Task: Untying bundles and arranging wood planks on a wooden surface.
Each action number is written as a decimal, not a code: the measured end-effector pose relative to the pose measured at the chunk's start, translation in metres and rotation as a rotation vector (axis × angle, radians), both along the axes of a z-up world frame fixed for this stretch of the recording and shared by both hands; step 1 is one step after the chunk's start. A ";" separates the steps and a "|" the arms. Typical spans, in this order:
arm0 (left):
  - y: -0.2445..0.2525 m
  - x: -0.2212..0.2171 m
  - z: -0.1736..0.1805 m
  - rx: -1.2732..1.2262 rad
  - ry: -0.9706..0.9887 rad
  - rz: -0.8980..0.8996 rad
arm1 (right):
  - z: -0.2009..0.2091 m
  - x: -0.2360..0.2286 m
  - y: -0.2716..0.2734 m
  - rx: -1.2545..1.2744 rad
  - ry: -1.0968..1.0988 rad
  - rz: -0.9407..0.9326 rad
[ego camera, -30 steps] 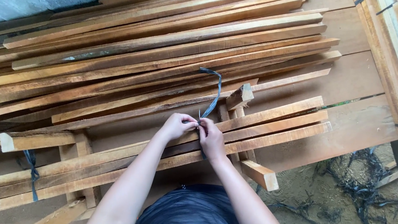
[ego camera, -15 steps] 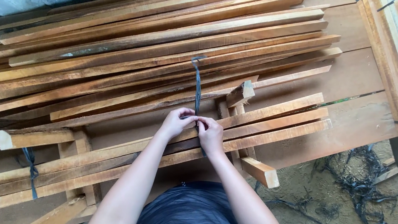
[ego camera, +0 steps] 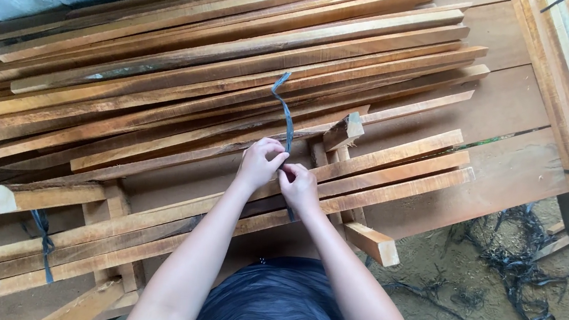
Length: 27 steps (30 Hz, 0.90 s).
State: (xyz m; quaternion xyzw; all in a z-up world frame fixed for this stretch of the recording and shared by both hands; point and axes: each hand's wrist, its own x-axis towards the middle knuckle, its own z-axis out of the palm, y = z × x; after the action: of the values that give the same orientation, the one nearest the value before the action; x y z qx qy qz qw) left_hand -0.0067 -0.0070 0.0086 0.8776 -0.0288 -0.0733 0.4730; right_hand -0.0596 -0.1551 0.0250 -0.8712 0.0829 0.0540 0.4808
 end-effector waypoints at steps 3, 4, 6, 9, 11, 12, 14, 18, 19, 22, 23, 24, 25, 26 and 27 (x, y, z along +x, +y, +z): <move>-0.004 0.000 0.008 -0.054 -0.033 0.015 | -0.006 0.002 -0.002 0.003 0.057 -0.017; -0.004 0.003 0.010 -0.053 -0.034 0.015 | -0.008 0.003 -0.002 0.004 0.055 -0.017; -0.005 0.007 0.013 -0.208 -0.062 0.344 | -0.013 0.002 0.000 -0.013 0.090 -0.044; 0.013 0.001 0.035 -0.121 0.325 0.645 | -0.001 0.004 0.002 -0.004 0.097 -0.062; 0.024 -0.016 0.020 -0.028 0.430 0.508 | 0.003 0.005 0.005 -0.002 0.107 -0.070; 0.027 -0.022 0.012 0.058 0.533 0.362 | 0.005 0.007 0.004 -0.006 0.115 -0.082; 0.020 -0.034 0.039 0.160 0.637 0.303 | 0.009 0.007 0.004 -0.005 0.118 -0.083; 0.015 -0.042 0.023 0.290 0.814 0.082 | 0.010 0.007 0.006 -0.001 0.139 -0.073; 0.009 -0.040 0.026 0.288 0.817 0.086 | 0.010 0.007 0.005 -0.003 0.142 -0.068; -0.006 -0.029 0.027 0.162 0.847 0.103 | 0.007 0.009 0.003 -0.004 0.153 -0.066; -0.008 -0.027 0.022 0.093 0.807 0.151 | 0.005 0.008 0.002 -0.013 0.155 -0.058; -0.010 -0.023 0.016 0.024 0.764 0.197 | 0.002 0.010 0.001 -0.022 0.155 -0.053; -0.013 -0.019 0.004 0.022 0.760 0.192 | 0.006 0.012 0.000 -0.025 0.150 -0.057; -0.015 -0.018 -0.008 -0.102 0.766 0.306 | 0.008 0.011 -0.001 -0.010 0.165 -0.060; -0.017 -0.016 -0.020 -0.226 0.769 0.420 | 0.011 0.011 -0.001 0.005 0.179 -0.064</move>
State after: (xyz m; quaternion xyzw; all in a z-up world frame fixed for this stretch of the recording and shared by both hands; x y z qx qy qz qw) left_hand -0.0229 -0.0241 -0.0117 0.7162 0.3196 -0.2929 0.5470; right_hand -0.0487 -0.1558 0.0361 -0.8587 0.1530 0.1165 0.4750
